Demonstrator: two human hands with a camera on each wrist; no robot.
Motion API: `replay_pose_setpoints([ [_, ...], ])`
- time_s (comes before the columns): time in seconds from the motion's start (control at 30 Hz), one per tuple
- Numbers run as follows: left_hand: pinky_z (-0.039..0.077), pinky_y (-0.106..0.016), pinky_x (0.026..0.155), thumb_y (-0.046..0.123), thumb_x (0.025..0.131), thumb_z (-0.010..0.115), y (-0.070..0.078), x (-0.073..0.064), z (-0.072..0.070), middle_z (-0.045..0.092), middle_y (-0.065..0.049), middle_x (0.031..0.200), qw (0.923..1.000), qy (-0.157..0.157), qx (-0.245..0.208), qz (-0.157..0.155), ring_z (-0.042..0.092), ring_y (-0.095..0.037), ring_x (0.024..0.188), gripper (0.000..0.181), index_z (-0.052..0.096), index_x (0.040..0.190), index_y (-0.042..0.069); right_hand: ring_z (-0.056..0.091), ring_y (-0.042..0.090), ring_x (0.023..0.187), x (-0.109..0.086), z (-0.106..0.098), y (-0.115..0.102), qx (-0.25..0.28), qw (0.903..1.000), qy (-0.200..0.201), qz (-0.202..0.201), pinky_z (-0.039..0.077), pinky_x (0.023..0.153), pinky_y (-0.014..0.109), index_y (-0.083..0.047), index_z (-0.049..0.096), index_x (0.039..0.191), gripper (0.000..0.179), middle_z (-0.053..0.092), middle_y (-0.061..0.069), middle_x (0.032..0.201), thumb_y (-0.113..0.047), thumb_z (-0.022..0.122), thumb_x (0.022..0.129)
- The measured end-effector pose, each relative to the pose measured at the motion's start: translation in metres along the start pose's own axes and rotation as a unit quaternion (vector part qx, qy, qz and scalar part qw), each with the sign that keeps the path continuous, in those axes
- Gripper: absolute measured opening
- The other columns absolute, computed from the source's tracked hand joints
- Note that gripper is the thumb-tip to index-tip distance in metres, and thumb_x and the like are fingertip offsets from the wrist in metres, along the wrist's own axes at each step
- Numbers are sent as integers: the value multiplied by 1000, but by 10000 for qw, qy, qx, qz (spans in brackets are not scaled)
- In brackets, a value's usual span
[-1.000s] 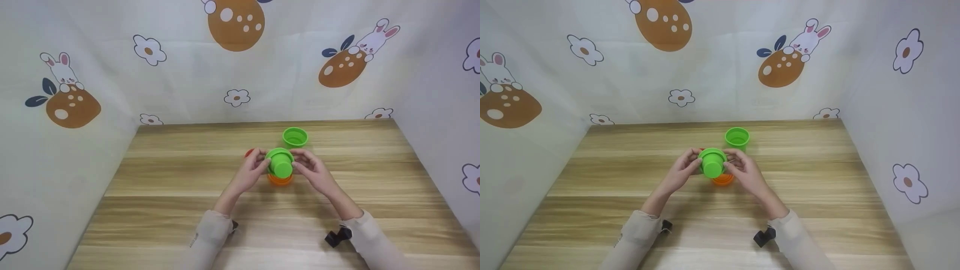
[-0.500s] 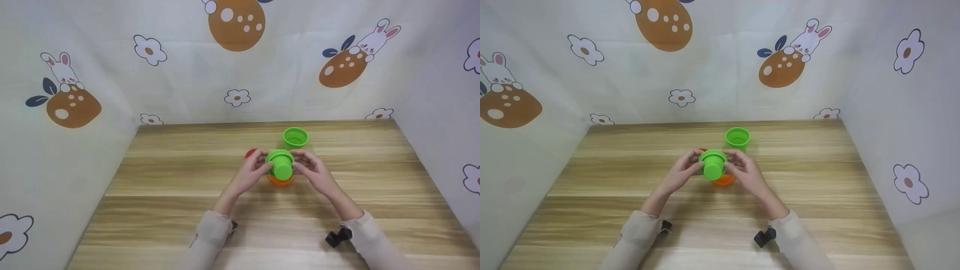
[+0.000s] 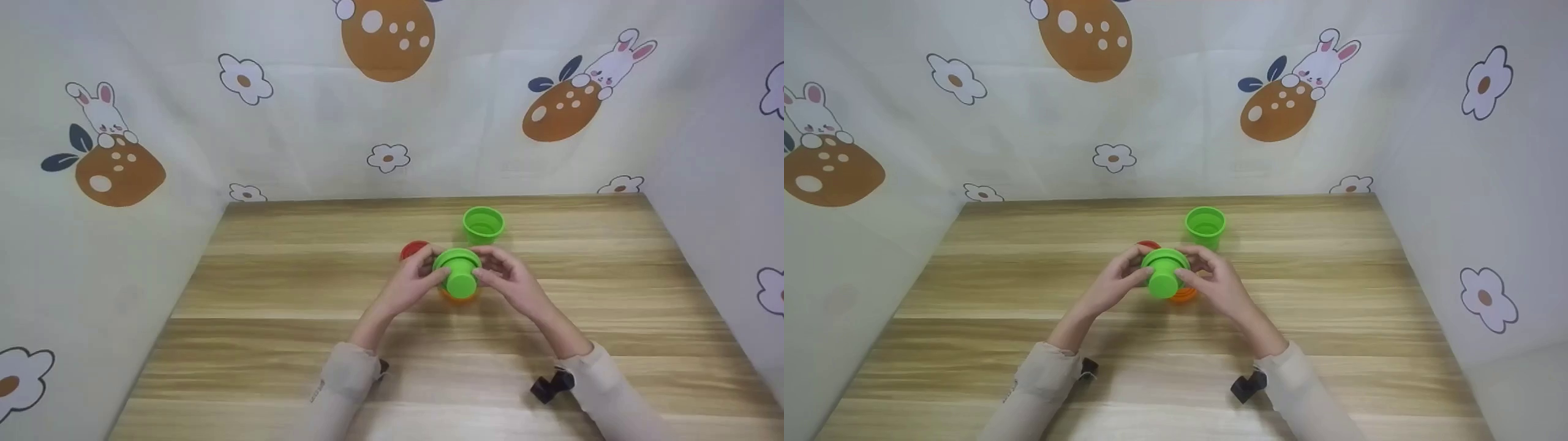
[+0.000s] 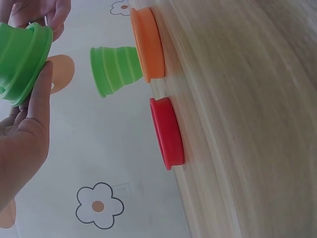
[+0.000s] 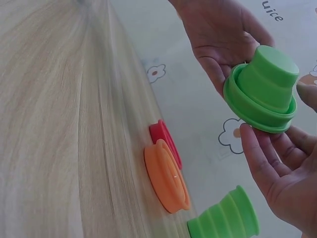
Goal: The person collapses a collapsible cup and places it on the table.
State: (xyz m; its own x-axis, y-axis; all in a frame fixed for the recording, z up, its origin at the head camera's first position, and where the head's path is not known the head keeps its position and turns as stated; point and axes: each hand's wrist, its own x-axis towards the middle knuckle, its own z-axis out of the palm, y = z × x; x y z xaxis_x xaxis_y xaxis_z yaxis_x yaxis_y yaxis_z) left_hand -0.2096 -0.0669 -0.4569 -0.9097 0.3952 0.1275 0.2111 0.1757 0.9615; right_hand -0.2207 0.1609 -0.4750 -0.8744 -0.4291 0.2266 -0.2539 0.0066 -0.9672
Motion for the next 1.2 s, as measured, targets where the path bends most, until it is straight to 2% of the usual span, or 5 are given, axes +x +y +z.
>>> replay_pose_setpoints([
  [0.33,52,-30,101,11,95,66,-1,0,1,61,-13,116,9999,-124,81,22,58,-11,107,29,56,119,-3,62,4,99,-1,2,0,-369,9991,47,178,58,82,24,10,59,114,26,67,-12,102,-4,66,93],
  [0.6,54,-35,96,9,94,66,1,-1,2,59,-9,112,9997,-174,143,-9,57,-11,104,26,56,115,-1,61,4,99,-1,4,-3,-417,9990,-110,119,58,82,21,13,56,113,27,62,-2,105,-4,66,93],
  [0.8,51,-22,81,3,90,62,1,0,4,58,-5,101,9990,-101,349,276,54,-10,93,18,56,106,-2,60,3,96,-1,7,-4,-546,9984,79,105,57,80,18,13,57,110,24,60,-2,101,1,66,91],
  [1.07,55,-36,98,4,91,66,4,0,0,65,-13,111,9979,-122,582,265,59,-13,104,21,61,110,-1,61,2,90,-3,8,-7,-800,9964,265,60,58,75,19,11,62,109,23,63,4,99,-1,68,90],
  [1.2,57,-33,92,6,90,68,10,0,-2,68,-10,111,9933,-166,1120,229,61,-12,97,25,65,115,3,64,0,90,-3,7,-6,-963,9951,242,-39,59,74,19,9,65,108,22,67,16,100,-3,69,90],
])
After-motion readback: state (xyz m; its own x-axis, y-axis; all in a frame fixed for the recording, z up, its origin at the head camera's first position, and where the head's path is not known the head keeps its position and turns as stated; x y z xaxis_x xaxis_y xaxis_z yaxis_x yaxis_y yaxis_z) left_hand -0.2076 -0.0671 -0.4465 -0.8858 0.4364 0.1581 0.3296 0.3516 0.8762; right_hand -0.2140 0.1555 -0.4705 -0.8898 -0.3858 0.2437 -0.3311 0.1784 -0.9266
